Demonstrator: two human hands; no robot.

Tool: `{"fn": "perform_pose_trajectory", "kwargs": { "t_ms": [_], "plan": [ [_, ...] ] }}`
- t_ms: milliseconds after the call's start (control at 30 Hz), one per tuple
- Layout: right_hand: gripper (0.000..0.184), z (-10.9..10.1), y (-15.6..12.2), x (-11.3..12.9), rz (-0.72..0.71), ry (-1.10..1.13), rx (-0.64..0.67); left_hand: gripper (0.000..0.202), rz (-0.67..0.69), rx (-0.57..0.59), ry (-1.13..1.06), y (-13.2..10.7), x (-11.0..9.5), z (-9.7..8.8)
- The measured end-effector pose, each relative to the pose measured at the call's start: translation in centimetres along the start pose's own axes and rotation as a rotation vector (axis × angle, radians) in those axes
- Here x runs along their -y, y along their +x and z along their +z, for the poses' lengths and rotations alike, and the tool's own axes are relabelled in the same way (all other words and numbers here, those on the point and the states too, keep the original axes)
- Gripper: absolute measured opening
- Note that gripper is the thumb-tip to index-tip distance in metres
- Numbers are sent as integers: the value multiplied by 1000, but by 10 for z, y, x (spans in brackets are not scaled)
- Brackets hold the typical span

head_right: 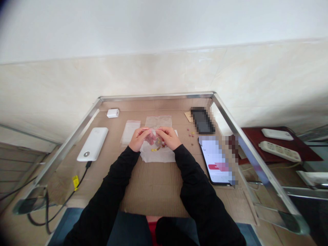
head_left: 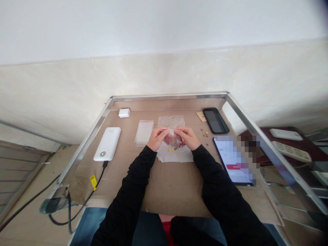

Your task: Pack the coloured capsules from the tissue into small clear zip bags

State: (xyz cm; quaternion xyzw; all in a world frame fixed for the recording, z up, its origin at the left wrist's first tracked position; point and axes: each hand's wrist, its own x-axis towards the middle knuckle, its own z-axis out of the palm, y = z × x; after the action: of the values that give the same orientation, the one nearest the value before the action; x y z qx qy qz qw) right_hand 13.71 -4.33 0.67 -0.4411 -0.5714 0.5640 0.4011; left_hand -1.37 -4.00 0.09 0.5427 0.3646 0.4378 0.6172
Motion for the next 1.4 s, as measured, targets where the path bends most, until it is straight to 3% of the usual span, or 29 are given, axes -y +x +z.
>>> {"fn": "perform_pose_trajectory", "kwargs": {
  "t_ms": [200, 400, 633, 733, 833, 967, 1100, 1233, 1400],
  "plan": [
    [31, -5, 1, 2, -114, -65, -47, 30, 4, -60, 16, 1, -2, 1],
    [28, -15, 5, -3, -194, -18, -260, 31, -61, -42, 36, 2, -1, -1],
    [30, -9, 7, -10, -60, -143, -23, 35, -43, -252, 43, 8, 6, -7],
    [31, -8, 8, -14, -27, -150, -41, 38, -48, -269, 82, 10, 8, -8],
    [29, -15, 12, -20, -99, -174, -165, 38, 9, -334, 230, 10, 10, -9],
    [31, -32, 17, -30, -102, -305, -337, 28, 171, -509, 625, 8, 11, -16],
    [30, -42, 19, -37, -76, -340, -371, 24, 287, -665, 999, 5, 7, -27],
    [31, -43, 21, -41, -29, -321, -356, 36, 223, -777, 1235, 3, 6, -32],
    [36, -42, 25, -46, -25, -328, -376, 49, 55, -824, 1336, 1, 8, -31]
  ]
}}
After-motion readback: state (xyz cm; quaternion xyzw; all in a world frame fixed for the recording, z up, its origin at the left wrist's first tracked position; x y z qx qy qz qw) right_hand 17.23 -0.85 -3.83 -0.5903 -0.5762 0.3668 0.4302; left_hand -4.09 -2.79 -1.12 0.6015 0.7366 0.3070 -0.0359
